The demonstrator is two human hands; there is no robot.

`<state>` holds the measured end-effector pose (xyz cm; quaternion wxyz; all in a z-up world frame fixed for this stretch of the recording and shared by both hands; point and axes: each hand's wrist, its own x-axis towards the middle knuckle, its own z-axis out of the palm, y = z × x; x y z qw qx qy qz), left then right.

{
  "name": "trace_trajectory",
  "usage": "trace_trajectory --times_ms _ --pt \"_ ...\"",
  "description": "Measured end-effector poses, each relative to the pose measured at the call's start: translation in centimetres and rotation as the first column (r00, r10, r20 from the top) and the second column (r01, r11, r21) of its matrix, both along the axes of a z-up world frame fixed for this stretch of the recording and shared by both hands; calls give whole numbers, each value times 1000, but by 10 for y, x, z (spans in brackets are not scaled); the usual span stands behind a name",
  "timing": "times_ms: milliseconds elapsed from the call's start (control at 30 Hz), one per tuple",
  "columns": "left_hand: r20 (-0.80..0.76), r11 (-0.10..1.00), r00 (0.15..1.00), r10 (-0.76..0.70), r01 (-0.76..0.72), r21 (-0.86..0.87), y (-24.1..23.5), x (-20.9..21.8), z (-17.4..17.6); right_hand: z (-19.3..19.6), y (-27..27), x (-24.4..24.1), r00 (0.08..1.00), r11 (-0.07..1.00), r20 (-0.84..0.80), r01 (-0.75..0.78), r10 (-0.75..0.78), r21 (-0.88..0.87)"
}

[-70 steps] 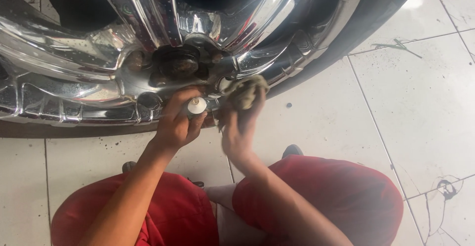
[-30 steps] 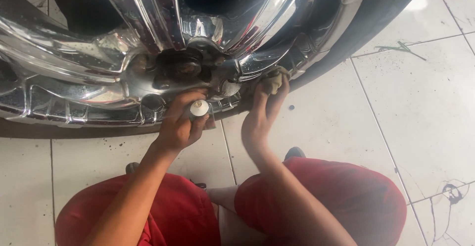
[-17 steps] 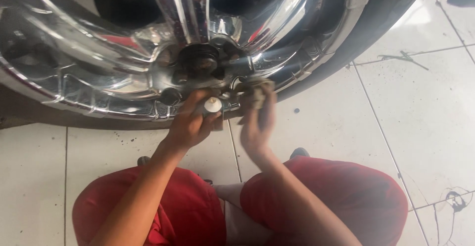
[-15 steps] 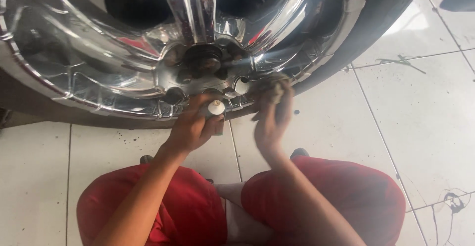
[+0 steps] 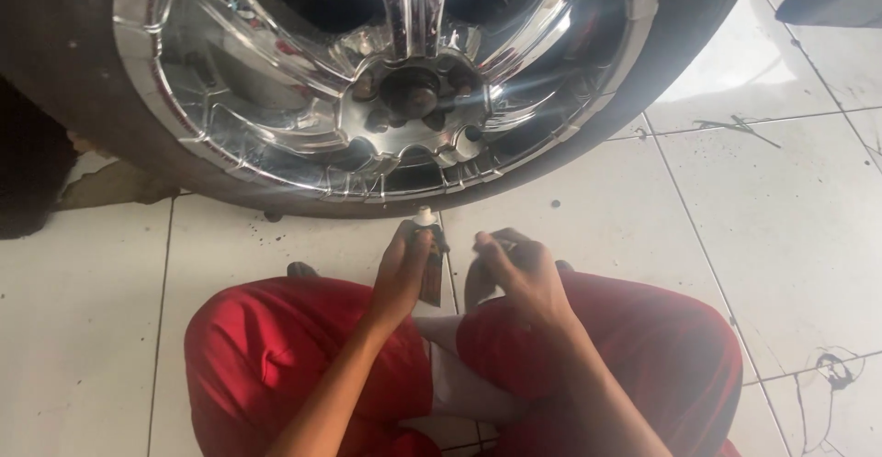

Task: The person sits on the floor and cleans a chrome car wheel. They apply a cleaning liquid from a tube onto a cloth and wipe the wheel's surface, then apply the liquid directly to the wheel and rub it in with their fingers.

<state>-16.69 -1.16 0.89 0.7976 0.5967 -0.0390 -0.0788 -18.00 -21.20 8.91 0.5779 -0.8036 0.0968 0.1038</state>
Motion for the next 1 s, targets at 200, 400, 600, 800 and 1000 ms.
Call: trace_trajectory --times_ms 200,400,600,800,1000 --pt "136 968 984 117 -144 206 -2 7 -3 20 26 -5 931 943 166 -332 325 15" --pt "66 986 997 33 -43 164 -12 6 -1 3 29 -3 926 926 -25 -378 377 -23" --pt "-136 994 988 -67 78 75 -12 7 17 17 25 8 995 994 -43 -83 86 77" --pt "290 985 957 -7 -44 169 -10 6 19 34 25 6 997 997 -41 -68 69 22" --pt "400 956 916 6 -122 265 -10 7 17 11 23 4 992 991 108 -71 58 117"
